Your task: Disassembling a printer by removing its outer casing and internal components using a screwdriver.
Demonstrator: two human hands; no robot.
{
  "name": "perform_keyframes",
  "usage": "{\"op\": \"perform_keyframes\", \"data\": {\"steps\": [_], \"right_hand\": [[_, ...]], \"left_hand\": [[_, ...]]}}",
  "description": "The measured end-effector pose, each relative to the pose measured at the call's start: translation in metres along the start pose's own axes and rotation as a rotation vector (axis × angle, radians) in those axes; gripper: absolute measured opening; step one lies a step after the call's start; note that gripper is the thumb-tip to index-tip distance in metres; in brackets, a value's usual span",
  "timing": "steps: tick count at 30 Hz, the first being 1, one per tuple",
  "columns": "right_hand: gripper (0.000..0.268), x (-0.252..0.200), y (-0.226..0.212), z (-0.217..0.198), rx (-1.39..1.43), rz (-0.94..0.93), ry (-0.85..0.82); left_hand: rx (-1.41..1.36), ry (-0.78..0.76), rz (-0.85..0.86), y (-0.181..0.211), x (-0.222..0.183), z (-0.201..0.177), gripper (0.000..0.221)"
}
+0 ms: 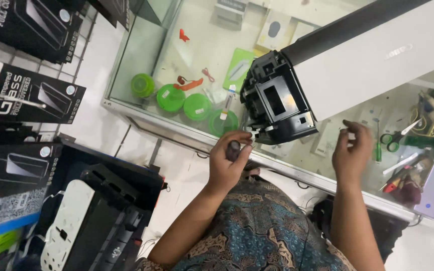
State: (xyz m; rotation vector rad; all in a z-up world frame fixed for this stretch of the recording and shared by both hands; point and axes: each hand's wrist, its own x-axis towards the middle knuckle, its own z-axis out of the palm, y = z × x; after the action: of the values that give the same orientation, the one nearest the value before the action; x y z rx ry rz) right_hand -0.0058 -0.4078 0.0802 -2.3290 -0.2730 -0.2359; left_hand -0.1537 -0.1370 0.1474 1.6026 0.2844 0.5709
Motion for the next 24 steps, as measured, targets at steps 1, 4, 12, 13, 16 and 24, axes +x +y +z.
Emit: {"op": "perform_keyframes", "data": {"steps": [1,4,12,13,16,24], "right_hand": [[0.022,-0.002,-0.02,0.0,0.003,-0.01,-0.015],[0.029,-0.018,-0.068,0.002,0.351,-0.143,-0.146],[0.092,-0.019,-0.108,0.009,0.598,-0.328,-0.288],[0.092,-0.021,-0.105,0.007,0.597,-0.324,-0.29],[0.096,-0.024,-0.098,0.004,0.581,-0.287,-0.235],[0.113,-0.047,-0.121,-0.017,0.397,-0.133,-0.178]], "left_hand": [[0.003,0.017,-0.004,-0.004,-0.001,0.005,0.014],[0.026,0.067,0.14,-0.007,-0.012,0.018,0.023],[-0.071,0.093,0.02,-0.006,-0.032,0.04,0.035],[-0.07,0.093,0.015,-0.006,-0.034,0.042,0.035],[-0.023,0.003,0.023,-0.007,-0.042,0.045,0.041],[-0.017,-0.126,0.109,-0.013,-0.057,0.043,0.054]]}}
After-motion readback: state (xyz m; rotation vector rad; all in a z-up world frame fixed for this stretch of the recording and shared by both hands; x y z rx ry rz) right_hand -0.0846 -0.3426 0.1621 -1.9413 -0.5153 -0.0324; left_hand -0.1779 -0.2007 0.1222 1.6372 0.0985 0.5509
